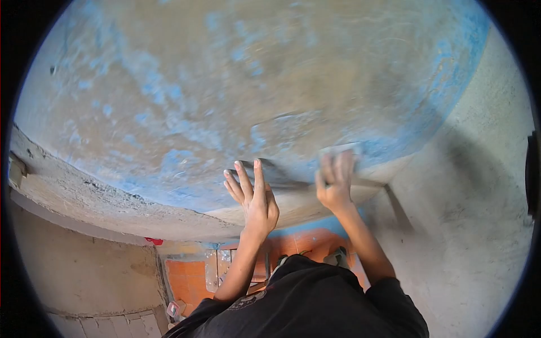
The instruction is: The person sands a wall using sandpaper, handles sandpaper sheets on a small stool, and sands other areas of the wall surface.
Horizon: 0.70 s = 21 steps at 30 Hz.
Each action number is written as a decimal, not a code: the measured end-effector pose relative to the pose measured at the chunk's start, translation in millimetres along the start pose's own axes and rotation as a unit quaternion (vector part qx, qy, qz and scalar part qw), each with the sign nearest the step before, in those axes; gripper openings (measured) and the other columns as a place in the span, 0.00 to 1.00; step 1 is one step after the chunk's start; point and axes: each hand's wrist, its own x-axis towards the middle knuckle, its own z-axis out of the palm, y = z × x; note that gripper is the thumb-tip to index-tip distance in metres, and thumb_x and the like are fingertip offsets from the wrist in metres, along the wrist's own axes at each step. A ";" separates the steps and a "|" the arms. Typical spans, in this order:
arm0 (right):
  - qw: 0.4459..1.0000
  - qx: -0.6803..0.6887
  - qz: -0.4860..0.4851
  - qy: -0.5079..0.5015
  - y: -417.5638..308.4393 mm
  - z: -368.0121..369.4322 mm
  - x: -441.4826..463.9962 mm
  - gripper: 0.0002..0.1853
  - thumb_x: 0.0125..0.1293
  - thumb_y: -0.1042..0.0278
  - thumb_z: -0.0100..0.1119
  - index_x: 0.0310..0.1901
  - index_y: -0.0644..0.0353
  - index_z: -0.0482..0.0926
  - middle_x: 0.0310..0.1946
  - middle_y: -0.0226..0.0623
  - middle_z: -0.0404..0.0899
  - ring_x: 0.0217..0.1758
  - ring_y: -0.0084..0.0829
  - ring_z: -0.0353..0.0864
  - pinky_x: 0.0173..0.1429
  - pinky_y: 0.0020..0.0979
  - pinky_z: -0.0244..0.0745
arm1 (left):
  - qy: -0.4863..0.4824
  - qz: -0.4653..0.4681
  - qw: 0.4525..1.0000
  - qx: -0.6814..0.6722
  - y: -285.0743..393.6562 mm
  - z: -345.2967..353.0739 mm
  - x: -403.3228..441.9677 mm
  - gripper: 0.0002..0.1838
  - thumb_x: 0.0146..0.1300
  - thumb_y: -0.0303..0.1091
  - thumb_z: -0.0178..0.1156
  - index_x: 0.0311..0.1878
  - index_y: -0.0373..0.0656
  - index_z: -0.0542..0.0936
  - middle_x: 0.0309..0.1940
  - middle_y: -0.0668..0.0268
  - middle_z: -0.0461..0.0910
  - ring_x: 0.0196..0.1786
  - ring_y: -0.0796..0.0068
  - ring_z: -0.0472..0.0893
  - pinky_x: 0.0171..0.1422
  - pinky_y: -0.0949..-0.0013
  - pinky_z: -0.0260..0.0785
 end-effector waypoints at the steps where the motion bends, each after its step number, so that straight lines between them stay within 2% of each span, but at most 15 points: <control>1: 0.984 -0.047 -0.116 -0.129 -12.7 -2.7 -7.5 0.32 0.70 0.65 0.50 0.75 0.54 0.58 0.75 0.55 0.52 0.79 0.56 0.48 0.77 0.60 0.43 | 0.000 0.005 1.000 0.004 -14.5 -6.6 -4.2 0.36 0.63 0.22 0.51 0.77 0.44 0.58 0.79 0.42 0.37 0.78 0.32 0.29 0.76 0.36 0.20; 3: 0.999 -0.023 -0.032 -0.030 -16.5 -2.6 8.5 0.28 0.75 0.61 0.44 0.72 0.65 0.60 0.76 0.62 0.42 0.80 0.56 0.42 0.76 0.62 0.41 | 0.003 0.013 1.000 0.012 -43.4 -21.6 -9.9 0.36 0.63 0.23 0.52 0.76 0.44 0.59 0.79 0.42 0.38 0.79 0.32 0.30 0.76 0.36 0.21; 5: 0.970 0.064 0.191 0.134 -29.1 10.1 28.0 0.27 0.73 0.60 0.47 0.70 0.66 0.65 0.75 0.66 0.44 0.81 0.55 0.43 0.76 0.64 0.41 | 0.009 0.012 1.000 0.017 -70.1 -41.0 -16.5 0.36 0.62 0.24 0.53 0.76 0.44 0.60 0.78 0.42 0.39 0.79 0.33 0.31 0.76 0.37 0.21; 7: 0.953 0.131 0.220 0.160 -58.0 39.1 19.9 0.27 0.74 0.61 0.45 0.71 0.66 0.62 0.75 0.66 0.43 0.80 0.58 0.42 0.77 0.60 0.40 | 0.015 0.012 1.000 0.018 -94.9 -57.0 -24.3 0.36 0.62 0.25 0.54 0.76 0.43 0.60 0.78 0.42 0.40 0.79 0.34 0.32 0.76 0.37 0.22; 9: 0.997 -0.012 0.060 0.041 -98.8 59.8 -4.6 0.28 0.78 0.62 0.40 0.73 0.69 0.56 0.76 0.66 0.41 0.80 0.58 0.40 0.79 0.56 0.38 | 0.018 0.017 1.000 0.019 -116.8 -69.0 -32.1 0.36 0.62 0.26 0.54 0.76 0.43 0.61 0.78 0.43 0.40 0.79 0.35 0.32 0.77 0.37 0.22; 11: 0.990 -0.043 -0.117 -0.070 -114.2 54.5 -7.7 0.28 0.78 0.61 0.39 0.73 0.71 0.56 0.76 0.66 0.40 0.80 0.60 0.38 0.79 0.55 0.36 | 0.015 0.029 0.999 0.018 -134.5 -81.3 -38.2 0.36 0.63 0.26 0.54 0.76 0.42 0.59 0.78 0.42 0.39 0.79 0.35 0.32 0.77 0.38 0.24; 13: 0.996 -0.007 -0.078 -0.030 -131.1 54.1 3.4 0.29 0.74 0.61 0.44 0.72 0.68 0.58 0.76 0.64 0.42 0.80 0.60 0.39 0.79 0.57 0.36 | 0.003 0.037 0.999 0.020 -150.1 -93.3 -44.4 0.37 0.65 0.26 0.53 0.77 0.40 0.55 0.78 0.41 0.37 0.79 0.34 0.30 0.77 0.39 0.24; 14: 0.996 0.041 0.050 0.069 -133.2 62.3 18.2 0.31 0.70 0.62 0.50 0.72 0.63 0.61 0.76 0.62 0.44 0.80 0.59 0.41 0.78 0.59 0.37 | -0.001 0.035 0.999 0.015 -157.0 -99.3 -47.0 0.37 0.65 0.26 0.53 0.77 0.40 0.55 0.78 0.41 0.37 0.79 0.34 0.30 0.77 0.39 0.25; 16: 0.985 0.056 0.120 0.107 -153.3 71.8 18.5 0.33 0.65 0.63 0.55 0.72 0.57 0.64 0.76 0.61 0.47 0.80 0.59 0.44 0.77 0.61 0.39 | -0.008 0.033 0.999 0.005 -167.7 -110.7 -51.9 0.37 0.65 0.26 0.53 0.77 0.40 0.54 0.79 0.42 0.36 0.79 0.34 0.30 0.77 0.38 0.26; 19: 0.995 -0.046 -0.051 -0.069 -200.2 86.0 1.5 0.32 0.66 0.64 0.55 0.72 0.51 0.65 0.75 0.62 0.48 0.78 0.60 0.47 0.77 0.60 0.42 | -0.024 0.031 0.999 -0.014 -176.6 -120.2 -56.3 0.37 0.66 0.25 0.52 0.78 0.40 0.53 0.79 0.42 0.36 0.79 0.33 0.30 0.77 0.38 0.27; 21: 0.986 -0.030 -0.134 -0.097 -200.2 80.9 12.9 0.29 0.69 0.61 0.51 0.71 0.59 0.65 0.75 0.62 0.50 0.80 0.56 0.44 0.78 0.58 0.38 | -0.032 0.037 0.998 -0.025 -182.4 -122.8 -58.6 0.37 0.66 0.25 0.51 0.78 0.40 0.53 0.79 0.42 0.36 0.79 0.33 0.30 0.77 0.38 0.27</control>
